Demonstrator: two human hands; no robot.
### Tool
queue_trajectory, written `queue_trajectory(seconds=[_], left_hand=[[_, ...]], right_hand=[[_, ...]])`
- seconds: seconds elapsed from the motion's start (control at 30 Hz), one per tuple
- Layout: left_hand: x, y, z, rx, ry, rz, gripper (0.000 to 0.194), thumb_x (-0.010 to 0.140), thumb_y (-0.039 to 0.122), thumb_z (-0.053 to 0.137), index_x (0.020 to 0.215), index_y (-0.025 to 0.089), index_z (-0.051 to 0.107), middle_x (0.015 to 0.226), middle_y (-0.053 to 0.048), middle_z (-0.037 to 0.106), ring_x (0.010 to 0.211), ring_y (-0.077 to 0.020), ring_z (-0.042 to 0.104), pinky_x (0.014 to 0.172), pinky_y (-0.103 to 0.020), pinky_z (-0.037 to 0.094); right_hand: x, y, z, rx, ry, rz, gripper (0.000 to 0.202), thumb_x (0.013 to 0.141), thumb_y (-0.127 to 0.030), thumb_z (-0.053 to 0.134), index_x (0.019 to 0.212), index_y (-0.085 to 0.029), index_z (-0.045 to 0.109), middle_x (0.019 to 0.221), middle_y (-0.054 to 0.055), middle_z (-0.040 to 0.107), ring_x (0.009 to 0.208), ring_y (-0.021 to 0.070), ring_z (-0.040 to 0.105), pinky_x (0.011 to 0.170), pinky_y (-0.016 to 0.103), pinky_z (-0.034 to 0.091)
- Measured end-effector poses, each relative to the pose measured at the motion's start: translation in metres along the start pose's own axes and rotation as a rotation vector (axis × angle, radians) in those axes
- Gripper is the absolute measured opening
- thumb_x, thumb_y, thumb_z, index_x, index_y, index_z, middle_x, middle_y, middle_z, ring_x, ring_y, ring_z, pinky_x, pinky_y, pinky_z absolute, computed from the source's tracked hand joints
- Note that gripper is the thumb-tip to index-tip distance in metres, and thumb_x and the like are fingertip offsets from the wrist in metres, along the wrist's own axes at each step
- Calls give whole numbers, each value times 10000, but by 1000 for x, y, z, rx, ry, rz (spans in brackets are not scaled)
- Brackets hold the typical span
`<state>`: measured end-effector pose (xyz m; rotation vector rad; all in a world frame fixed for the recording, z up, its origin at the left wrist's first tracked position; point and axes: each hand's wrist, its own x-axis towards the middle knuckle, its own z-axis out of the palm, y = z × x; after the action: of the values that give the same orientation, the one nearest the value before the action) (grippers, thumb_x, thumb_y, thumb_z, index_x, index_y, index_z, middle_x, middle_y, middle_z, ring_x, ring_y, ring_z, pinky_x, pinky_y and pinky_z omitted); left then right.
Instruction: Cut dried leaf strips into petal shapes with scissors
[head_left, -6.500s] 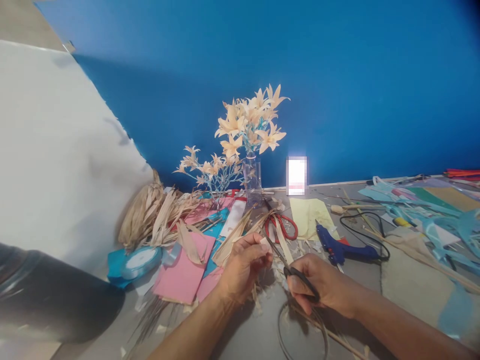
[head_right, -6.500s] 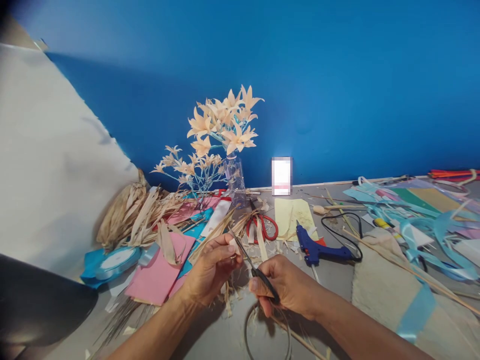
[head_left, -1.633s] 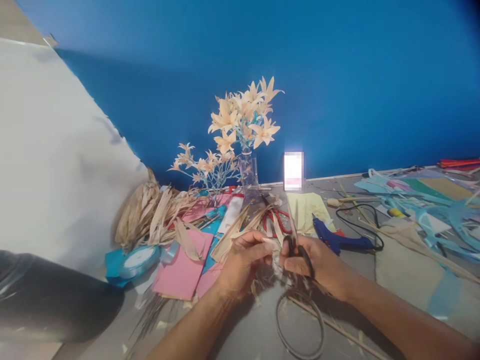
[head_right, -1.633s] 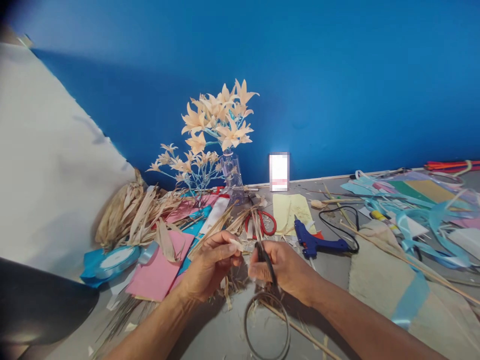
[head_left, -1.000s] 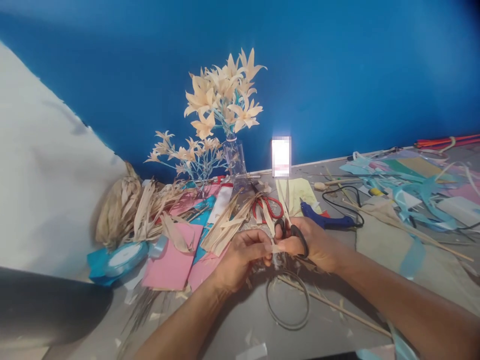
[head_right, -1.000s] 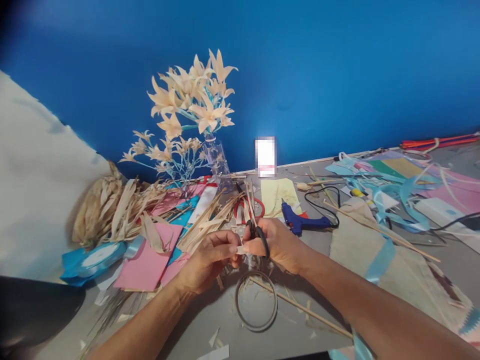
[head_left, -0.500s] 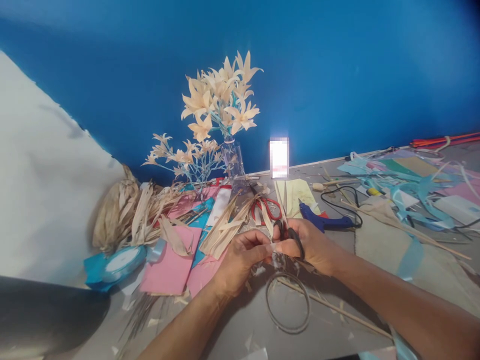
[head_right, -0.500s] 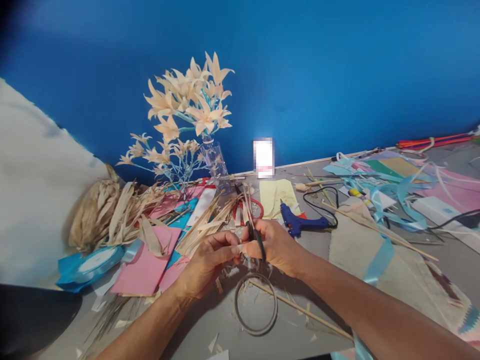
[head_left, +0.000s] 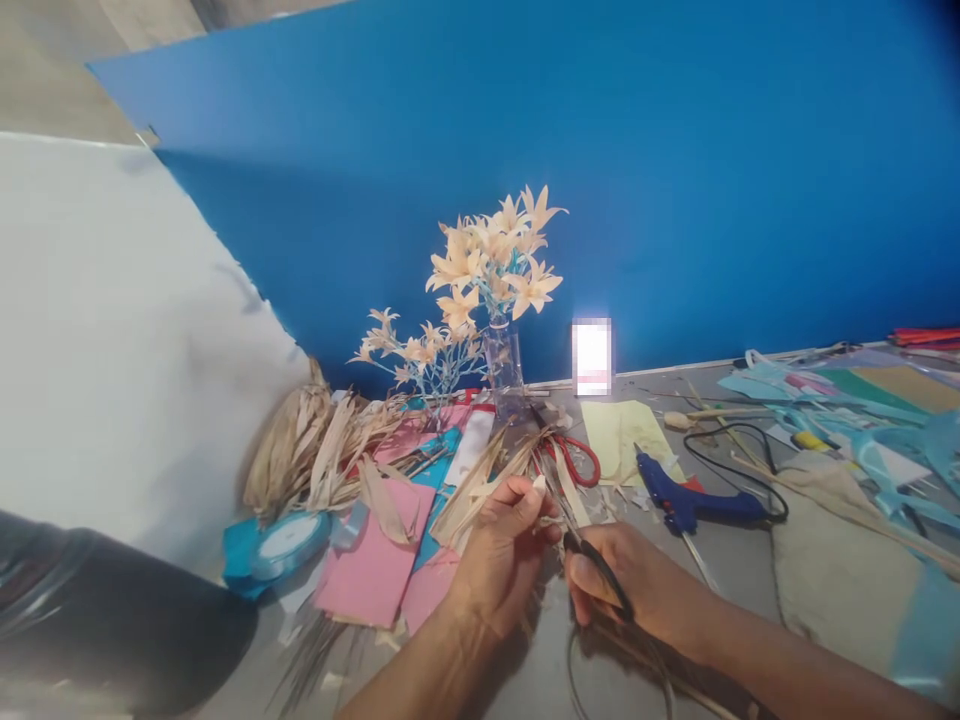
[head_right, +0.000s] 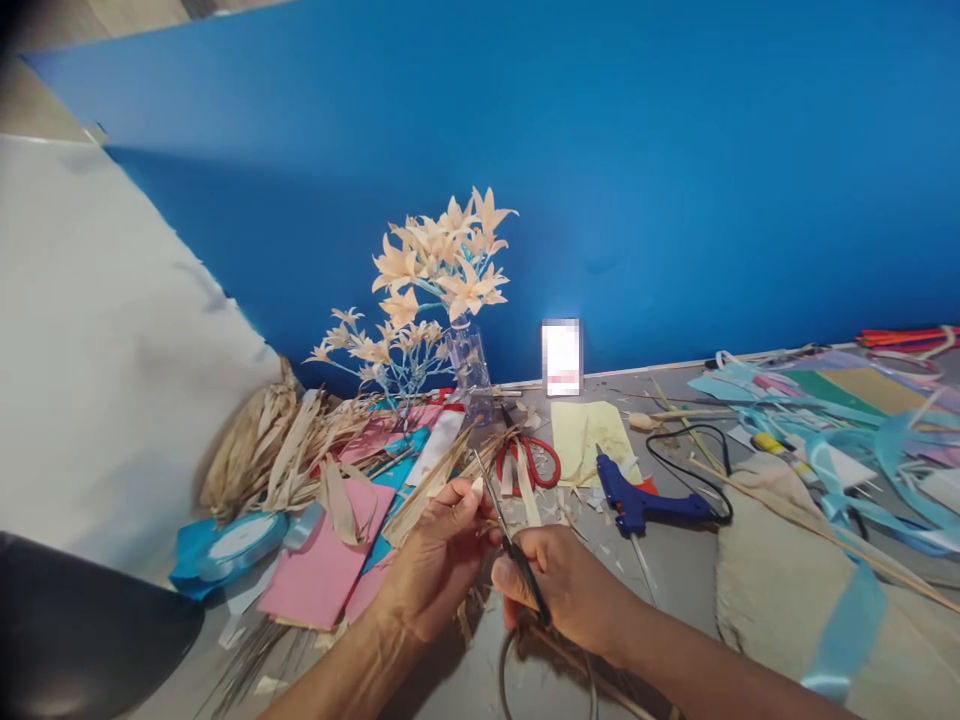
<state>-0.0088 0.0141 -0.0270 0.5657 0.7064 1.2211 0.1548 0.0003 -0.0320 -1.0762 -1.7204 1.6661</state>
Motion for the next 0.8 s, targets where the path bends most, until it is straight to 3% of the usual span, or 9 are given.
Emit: queue_trajectory(seconds=[0.43, 0.8], left_hand=[[0, -6, -1, -46, 4, -34, 317, 639, 280, 905, 714, 163, 621, 666, 22, 577, 624, -99, 527, 655, -233, 433], [-1, -5, 1, -69, 1, -45, 326, 611, 274, 920, 699, 163, 627, 660, 16, 599, 619, -101, 536, 648, -229, 434]], right_hand=[[2, 9, 5, 69, -3, -1, 673, 730, -840, 573, 615, -177, 554, 483, -36, 440, 427, 85, 312, 427, 229, 218], [1, 12, 4, 87, 11, -12, 641, 716, -804, 632, 603, -181, 535, 508, -25, 473, 446, 91, 345, 463, 237, 269]])
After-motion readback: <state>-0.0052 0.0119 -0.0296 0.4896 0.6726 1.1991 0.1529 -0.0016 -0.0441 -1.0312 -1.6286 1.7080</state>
